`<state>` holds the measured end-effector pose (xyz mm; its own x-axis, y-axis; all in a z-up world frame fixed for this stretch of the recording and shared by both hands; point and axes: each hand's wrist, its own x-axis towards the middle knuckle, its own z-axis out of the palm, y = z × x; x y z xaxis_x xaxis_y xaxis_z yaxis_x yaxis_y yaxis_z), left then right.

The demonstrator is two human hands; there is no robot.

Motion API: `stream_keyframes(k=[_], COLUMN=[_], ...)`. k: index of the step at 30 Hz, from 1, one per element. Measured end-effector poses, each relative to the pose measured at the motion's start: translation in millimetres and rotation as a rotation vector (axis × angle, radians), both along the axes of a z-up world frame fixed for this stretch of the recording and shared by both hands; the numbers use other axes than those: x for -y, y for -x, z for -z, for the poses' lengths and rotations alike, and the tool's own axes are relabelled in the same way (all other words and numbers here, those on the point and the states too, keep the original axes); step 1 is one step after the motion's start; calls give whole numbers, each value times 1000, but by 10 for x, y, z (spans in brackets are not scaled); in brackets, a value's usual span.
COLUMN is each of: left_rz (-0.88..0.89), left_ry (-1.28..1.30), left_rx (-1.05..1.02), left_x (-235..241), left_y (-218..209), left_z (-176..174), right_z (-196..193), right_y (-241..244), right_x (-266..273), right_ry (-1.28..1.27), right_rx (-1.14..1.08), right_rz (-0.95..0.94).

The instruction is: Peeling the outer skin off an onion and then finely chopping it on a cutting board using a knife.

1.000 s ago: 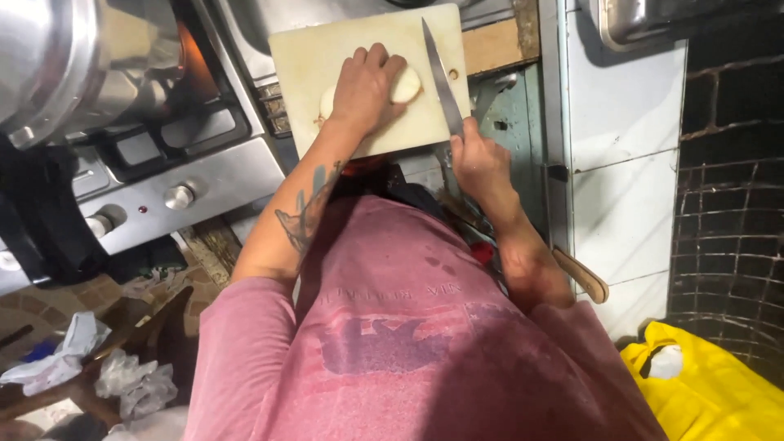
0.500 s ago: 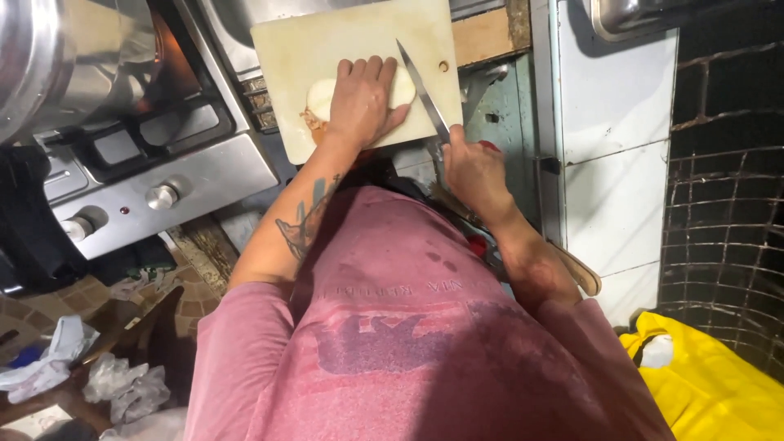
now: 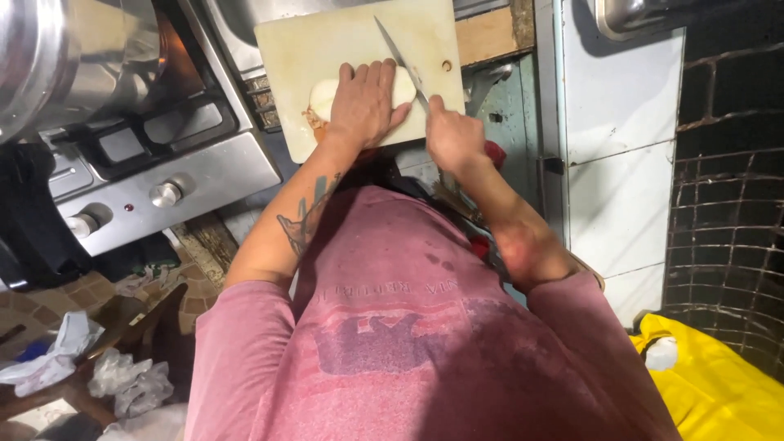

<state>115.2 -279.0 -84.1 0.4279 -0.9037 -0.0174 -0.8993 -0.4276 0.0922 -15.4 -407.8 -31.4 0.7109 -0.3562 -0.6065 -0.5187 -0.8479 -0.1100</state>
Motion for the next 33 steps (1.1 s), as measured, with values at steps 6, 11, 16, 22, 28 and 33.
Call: stream_keyframes(k=[6,11,16,22,28,33], left_rz=[-18,20,61,45,110,-24], left_ry=[-50,142,391,514,525,596], left_rx=[77,148,-207,-593,-642,-1051], left_x=[-31,-29,-166,-314,-386,-489], left_y=[14,-39,-93,-9,158,453], left_z=[-103,-200,-370,-594,-764,-847], right_z=[-30,252,338,-218,-53,459], right_y=[0,-42,-123,30,280,815], right_x=[154,499,497,234,98,-11], right_ry=[25,164,233,-582,-1091,-1216], right_rx=[318,579,762,851,857,957], right_rz=[87,24,-153,335,708,760])
